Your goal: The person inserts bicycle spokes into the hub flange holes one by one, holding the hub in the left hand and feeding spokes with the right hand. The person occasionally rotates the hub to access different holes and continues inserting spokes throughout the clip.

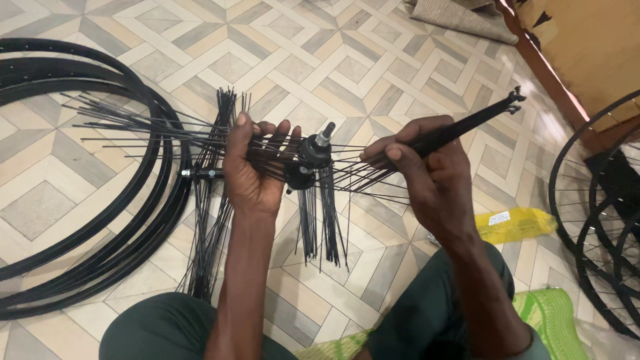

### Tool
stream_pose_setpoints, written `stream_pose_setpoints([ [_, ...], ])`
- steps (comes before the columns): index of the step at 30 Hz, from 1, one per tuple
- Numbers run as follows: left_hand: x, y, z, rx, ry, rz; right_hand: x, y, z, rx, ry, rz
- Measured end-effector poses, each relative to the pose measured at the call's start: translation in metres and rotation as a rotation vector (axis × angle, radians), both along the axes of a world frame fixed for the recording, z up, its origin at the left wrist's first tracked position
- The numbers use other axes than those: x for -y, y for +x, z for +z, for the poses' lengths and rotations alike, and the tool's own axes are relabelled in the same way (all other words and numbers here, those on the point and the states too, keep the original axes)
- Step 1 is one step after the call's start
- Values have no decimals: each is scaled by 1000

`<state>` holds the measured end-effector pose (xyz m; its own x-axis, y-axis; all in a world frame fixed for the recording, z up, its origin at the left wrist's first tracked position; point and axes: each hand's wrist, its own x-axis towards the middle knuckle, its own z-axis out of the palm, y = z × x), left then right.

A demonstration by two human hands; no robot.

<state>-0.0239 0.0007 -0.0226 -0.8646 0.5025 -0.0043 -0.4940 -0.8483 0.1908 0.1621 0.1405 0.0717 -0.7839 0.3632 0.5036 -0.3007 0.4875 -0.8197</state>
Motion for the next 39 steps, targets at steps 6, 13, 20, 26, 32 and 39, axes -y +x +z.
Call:
stream_pose_setpoints([
  [6, -3, 0, -2, 1, 8, 1, 0, 2, -2, 28, 66, -11],
  [13, -3, 0, -4, 6, 15, -21, 6, 1, 3, 40, 42, -6],
  [20, -3, 1, -3, -9, 9, -17, 14, 2, 27, 765, 482, -171],
  [26, -3, 0, -3, -22, 36, -24, 1, 17, 34, 134, 169, -86],
  [32, -4, 1, -4, -26, 11, 1, -2, 16, 21, 104, 73, -143],
  [39, -4, -1, -5, -32, 29, -19, 3, 12, 7, 75, -9, -126],
])
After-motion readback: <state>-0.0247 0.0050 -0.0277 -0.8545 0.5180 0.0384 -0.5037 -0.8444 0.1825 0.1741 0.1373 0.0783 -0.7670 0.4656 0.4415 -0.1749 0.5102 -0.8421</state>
